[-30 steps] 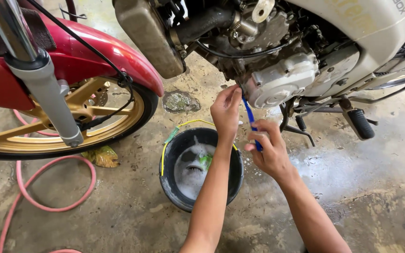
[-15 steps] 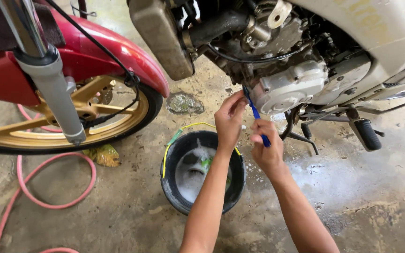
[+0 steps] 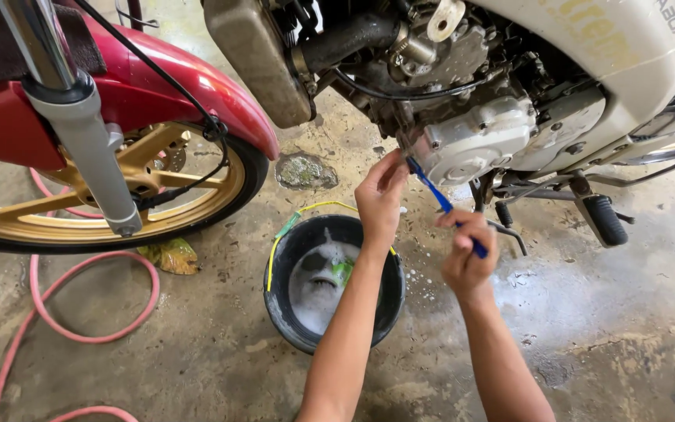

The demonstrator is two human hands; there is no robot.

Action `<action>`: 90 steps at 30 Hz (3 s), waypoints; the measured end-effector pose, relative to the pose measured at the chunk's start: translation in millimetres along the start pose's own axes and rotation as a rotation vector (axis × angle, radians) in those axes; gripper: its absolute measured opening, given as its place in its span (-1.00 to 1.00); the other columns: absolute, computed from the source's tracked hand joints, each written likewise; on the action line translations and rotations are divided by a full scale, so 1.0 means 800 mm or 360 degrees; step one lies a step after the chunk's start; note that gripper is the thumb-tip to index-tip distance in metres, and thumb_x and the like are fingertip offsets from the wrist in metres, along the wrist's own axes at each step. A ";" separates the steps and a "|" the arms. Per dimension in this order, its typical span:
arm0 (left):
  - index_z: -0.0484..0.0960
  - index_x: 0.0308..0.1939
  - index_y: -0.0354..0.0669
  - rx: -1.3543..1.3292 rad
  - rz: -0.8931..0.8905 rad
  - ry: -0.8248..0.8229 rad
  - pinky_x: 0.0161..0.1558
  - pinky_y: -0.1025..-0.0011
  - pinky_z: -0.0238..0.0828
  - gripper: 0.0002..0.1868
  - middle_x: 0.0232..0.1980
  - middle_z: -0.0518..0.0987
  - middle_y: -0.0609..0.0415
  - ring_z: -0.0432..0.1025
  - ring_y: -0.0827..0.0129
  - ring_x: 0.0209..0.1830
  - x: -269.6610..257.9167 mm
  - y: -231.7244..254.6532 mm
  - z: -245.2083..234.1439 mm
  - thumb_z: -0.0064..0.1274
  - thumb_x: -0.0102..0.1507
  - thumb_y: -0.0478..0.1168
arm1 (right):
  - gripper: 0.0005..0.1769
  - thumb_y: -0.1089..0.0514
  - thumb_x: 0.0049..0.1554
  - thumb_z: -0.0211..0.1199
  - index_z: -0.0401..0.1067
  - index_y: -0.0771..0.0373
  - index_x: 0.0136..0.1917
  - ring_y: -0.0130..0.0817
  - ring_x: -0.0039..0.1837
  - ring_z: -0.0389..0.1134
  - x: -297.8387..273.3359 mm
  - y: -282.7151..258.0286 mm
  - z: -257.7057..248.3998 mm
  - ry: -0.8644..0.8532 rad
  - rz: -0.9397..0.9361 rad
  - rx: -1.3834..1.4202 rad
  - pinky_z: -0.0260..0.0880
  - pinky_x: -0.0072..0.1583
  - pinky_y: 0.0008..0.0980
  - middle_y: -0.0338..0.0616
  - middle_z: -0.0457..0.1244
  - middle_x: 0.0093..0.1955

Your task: Cleaning a motorcycle engine using a toothbrush and soapy water

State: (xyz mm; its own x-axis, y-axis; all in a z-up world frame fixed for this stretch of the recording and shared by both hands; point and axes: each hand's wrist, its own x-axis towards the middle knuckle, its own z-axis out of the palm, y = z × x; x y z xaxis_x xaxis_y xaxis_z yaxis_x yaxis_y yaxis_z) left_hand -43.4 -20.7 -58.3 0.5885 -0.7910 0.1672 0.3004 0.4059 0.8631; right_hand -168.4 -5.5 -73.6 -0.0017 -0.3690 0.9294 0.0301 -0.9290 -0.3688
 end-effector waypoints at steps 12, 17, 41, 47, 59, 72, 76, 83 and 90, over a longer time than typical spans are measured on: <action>0.49 0.27 -0.42 -0.0254 -0.0248 0.0090 0.16 0.25 0.52 -0.53 0.06 0.61 -0.28 0.59 0.13 -0.03 0.004 -0.014 -0.007 0.12 0.28 -0.37 | -0.73 0.07 0.42 -0.01 0.26 0.23 -0.10 -0.09 -0.33 0.24 0.068 0.001 0.011 -0.0389 0.0179 -0.0220 0.28 -0.17 -0.25 -0.05 0.37 -0.24; 0.54 0.22 -0.46 -0.0239 -0.0225 0.0021 0.12 0.24 0.56 -0.59 0.04 0.63 -0.32 0.59 0.10 -0.05 0.000 -0.007 -0.004 0.14 0.30 -0.38 | -0.77 0.15 0.45 -0.07 0.26 0.28 -0.03 -0.22 -0.30 0.34 0.105 0.010 -0.004 -0.0369 0.0294 -0.0239 0.35 -0.11 -0.27 -0.09 0.37 -0.25; 0.50 0.30 -0.35 -0.0161 -0.0177 -0.0168 0.14 0.35 0.52 -0.39 0.02 0.64 -0.09 0.53 0.38 0.00 0.006 -0.034 -0.013 0.31 0.18 -0.36 | -0.89 0.16 0.48 -0.01 0.30 0.20 0.11 -0.15 -0.25 0.41 0.210 -0.002 0.002 -0.0894 0.0561 -0.0533 0.41 -0.08 -0.22 -0.21 0.38 -0.29; 0.51 0.30 -0.35 -0.0025 -0.0159 -0.0183 0.20 0.32 0.47 -0.38 0.08 0.63 -0.19 0.52 0.28 0.11 0.000 -0.009 -0.009 0.32 0.17 -0.34 | -0.87 0.11 0.47 0.01 0.33 0.15 0.10 -0.05 -0.20 0.45 0.206 0.007 0.010 -0.1019 0.0443 -0.0608 0.44 -0.05 -0.11 -0.24 0.39 -0.31; 0.54 0.26 -0.33 0.0071 -0.0146 -0.0291 0.14 0.35 0.53 -0.35 0.01 0.66 -0.20 0.59 0.25 0.02 0.011 -0.010 -0.021 0.41 0.11 -0.33 | -0.90 0.18 0.42 0.03 0.30 0.25 0.12 0.07 -0.10 0.47 0.204 0.000 -0.007 -0.1046 0.0411 -0.0569 0.44 -0.01 0.01 -0.10 0.42 -0.22; 0.52 0.29 -0.34 0.0151 -0.0120 -0.0278 0.16 0.33 0.52 -0.38 0.10 0.63 -0.25 0.55 0.19 0.12 0.004 0.006 -0.012 0.35 0.17 -0.28 | -0.91 0.25 0.36 0.07 0.31 0.33 0.10 0.21 -0.16 0.44 0.204 -0.012 -0.004 -0.1100 0.0293 -0.0637 0.43 -0.05 0.11 0.06 0.40 -0.25; 0.48 0.31 -0.39 0.0137 -0.0161 -0.0294 0.20 0.24 0.49 -0.36 0.15 0.59 -0.34 0.51 0.06 0.17 0.003 0.013 -0.007 0.32 0.17 -0.31 | -0.92 0.23 0.36 0.11 0.32 0.28 0.11 0.15 -0.15 0.46 0.211 -0.003 -0.013 -0.1079 0.0331 -0.0636 0.44 -0.06 0.06 -0.05 0.42 -0.25; 0.51 0.29 -0.35 0.0253 -0.0083 -0.0287 0.23 0.28 0.46 -0.40 0.13 0.61 -0.26 0.52 0.12 0.17 -0.002 0.018 -0.003 0.31 0.19 -0.28 | -0.86 0.08 0.41 0.09 0.32 0.18 0.12 0.03 -0.19 0.46 0.206 0.011 -0.015 -0.1121 0.0259 -0.0683 0.47 -0.10 -0.11 -0.13 0.40 -0.23; 0.51 0.29 -0.33 0.0331 -0.0121 -0.0273 0.23 0.29 0.46 -0.43 0.12 0.62 -0.20 0.54 0.16 0.16 -0.004 0.024 -0.002 0.28 0.22 -0.27 | -0.90 0.27 0.34 0.05 0.30 0.32 0.12 0.23 -0.16 0.44 0.228 -0.022 -0.017 -0.1218 0.0359 -0.0587 0.43 -0.08 0.10 0.07 0.40 -0.22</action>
State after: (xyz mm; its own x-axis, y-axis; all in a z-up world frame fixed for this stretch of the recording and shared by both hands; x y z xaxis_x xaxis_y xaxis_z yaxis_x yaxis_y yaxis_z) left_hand -38.4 -9.4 -43.0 0.4289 -0.8889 0.1610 0.1681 0.2537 0.9526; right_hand -183.2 -56.7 102.1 0.6398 -0.5485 0.5384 -0.3766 -0.8344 -0.4025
